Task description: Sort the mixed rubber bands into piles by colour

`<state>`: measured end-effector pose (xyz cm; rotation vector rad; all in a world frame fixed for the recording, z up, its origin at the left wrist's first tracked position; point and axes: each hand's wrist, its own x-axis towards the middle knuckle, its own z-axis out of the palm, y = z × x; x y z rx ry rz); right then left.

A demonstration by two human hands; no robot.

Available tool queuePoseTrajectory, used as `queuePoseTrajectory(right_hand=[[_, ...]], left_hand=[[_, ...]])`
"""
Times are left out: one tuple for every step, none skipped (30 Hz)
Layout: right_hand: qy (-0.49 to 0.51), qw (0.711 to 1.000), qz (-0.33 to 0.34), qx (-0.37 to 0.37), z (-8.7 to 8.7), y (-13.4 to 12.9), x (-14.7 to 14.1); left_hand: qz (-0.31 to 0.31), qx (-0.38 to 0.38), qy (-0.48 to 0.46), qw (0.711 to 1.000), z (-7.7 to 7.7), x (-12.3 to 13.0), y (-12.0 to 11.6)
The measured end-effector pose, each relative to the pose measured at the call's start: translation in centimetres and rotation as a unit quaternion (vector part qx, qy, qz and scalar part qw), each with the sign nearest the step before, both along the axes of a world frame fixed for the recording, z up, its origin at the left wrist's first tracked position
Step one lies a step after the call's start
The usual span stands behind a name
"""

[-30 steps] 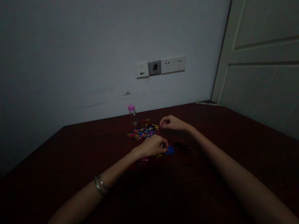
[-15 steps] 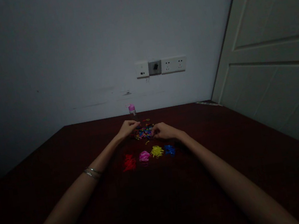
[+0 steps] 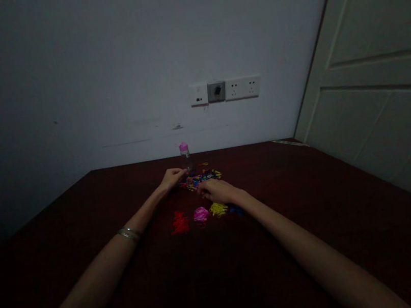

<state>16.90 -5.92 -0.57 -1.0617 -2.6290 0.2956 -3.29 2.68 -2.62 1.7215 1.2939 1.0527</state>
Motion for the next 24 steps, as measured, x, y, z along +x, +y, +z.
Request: queuePoseTrajectory(right_hand=[[-0.002, 1.000, -0.004, -0.003, 0.0, 0.0, 0.0], [-0.004, 1.000, -0.007, -0.006, 0.0, -0.1, 0.0], [-0.005, 1.000, -0.010, -0.009, 0.1, -0.1, -0.1], [-0.004, 1.000, -0.011, -0.012, 0.1, -0.1, -0.1], [-0.001, 1.000, -0.010, -0.015, 0.2, -0.2, -0.1], [0.002, 1.000, -0.007, -0.019, 0.4, -0.2, -0.1], [0.007, 1.000, -0.003, -0.023, 0.6, -0.2, 0.0], [0.016, 0.999, 0.000, -0.030, 1.0, -0.1, 0.2], [0.028, 0.999, 0.002, -0.038, 1.4, -0.1, 0.5], [0.041, 0.998, 0.003, -0.048, 2.0, 0.0, 0.8], [0.054, 0.997, 0.003, -0.062, 2.6, 0.0, 1.2], [0.062, 0.995, 0.005, -0.080, 3.2, 0.1, 1.6], [0.064, 0.993, 0.008, -0.101, 3.9, 0.1, 2.0], [0.058, 0.990, 0.013, -0.125, 4.4, 0.1, 2.3], [0.049, 0.988, 0.016, -0.147, 4.9, 0.0, 2.6], [0.037, 0.985, 0.019, -0.166, 5.3, 0.0, 2.7], [0.025, 0.983, 0.022, -0.182, 5.5, -0.1, 2.8], [0.013, 0.981, 0.024, -0.192, 5.5, -0.2, 2.8], [0.002, 0.979, 0.024, -0.200, 5.4, -0.3, 2.7], [-0.008, 0.977, 0.025, -0.210, 5.2, -0.4, 2.5], [-0.017, 0.975, 0.024, -0.220, 5.0, -0.5, 2.3], [-0.026, 0.972, 0.023, -0.232, 4.8, -0.6, 2.2], [-0.035, 0.969, 0.021, -0.244, 4.6, -0.6, 2.1], [-0.041, 0.966, 0.021, -0.255, 4.5, -0.6, 2.1]], left_hand=[[0.001, 0.000, -0.001, 1.000, 0.0, 0.0, -0.1], [0.002, 0.001, -0.002, 1.000, 0.1, 0.0, -0.1], [0.001, 0.001, -0.003, 1.000, 0.1, 0.0, -0.2], [0.001, 0.001, -0.005, 1.000, 0.1, 0.0, -0.2], [-0.001, 0.001, -0.006, 1.000, 0.2, 0.0, -0.3], [-0.002, 0.001, -0.006, 1.000, 0.2, 0.0, -0.4], [-0.004, 0.001, -0.007, 1.000, 0.3, 0.0, -0.4], [-0.005, 0.000, -0.008, 1.000, 0.4, 0.0, -0.5], [-0.007, 0.000, -0.009, 1.000, 0.4, 0.0, -0.5], [-0.011, -0.001, -0.011, 1.000, 0.5, 0.0, -0.5], [-0.017, -0.004, -0.010, 1.000, 0.6, 0.0, -0.5], [-0.023, -0.008, -0.007, 1.000, 0.7, 0.0, -0.5], [-0.030, -0.013, 0.002, 0.999, 0.8, 0.1, -0.4], [-0.037, -0.016, 0.014, 0.999, 0.9, 0.1, -0.4], [-0.044, -0.017, 0.027, 0.999, 1.0, 0.3, -0.3], [-0.051, -0.016, 0.041, 0.998, 1.2, 0.4, -0.3], [-0.059, -0.012, 0.051, 0.997, 1.3, 0.5, -0.3], [-0.067, -0.007, 0.059, 0.996, 1.4, 0.7, -0.3], [-0.077, -0.001, 0.064, 0.995, 1.5, 0.8, -0.3], [-0.086, 0.005, 0.067, 0.994, 1.6, 0.9, -0.3], [-0.096, 0.010, 0.069, 0.993, 1.6, 1.0, -0.4], [-0.107, 0.016, 0.069, 0.992, 1.6, 1.1, -0.4], [-0.116, 0.020, 0.070, 0.991, 1.7, 1.1, -0.4], [-0.122, 0.023, 0.072, 0.990, 1.6, 1.2, -0.4]])
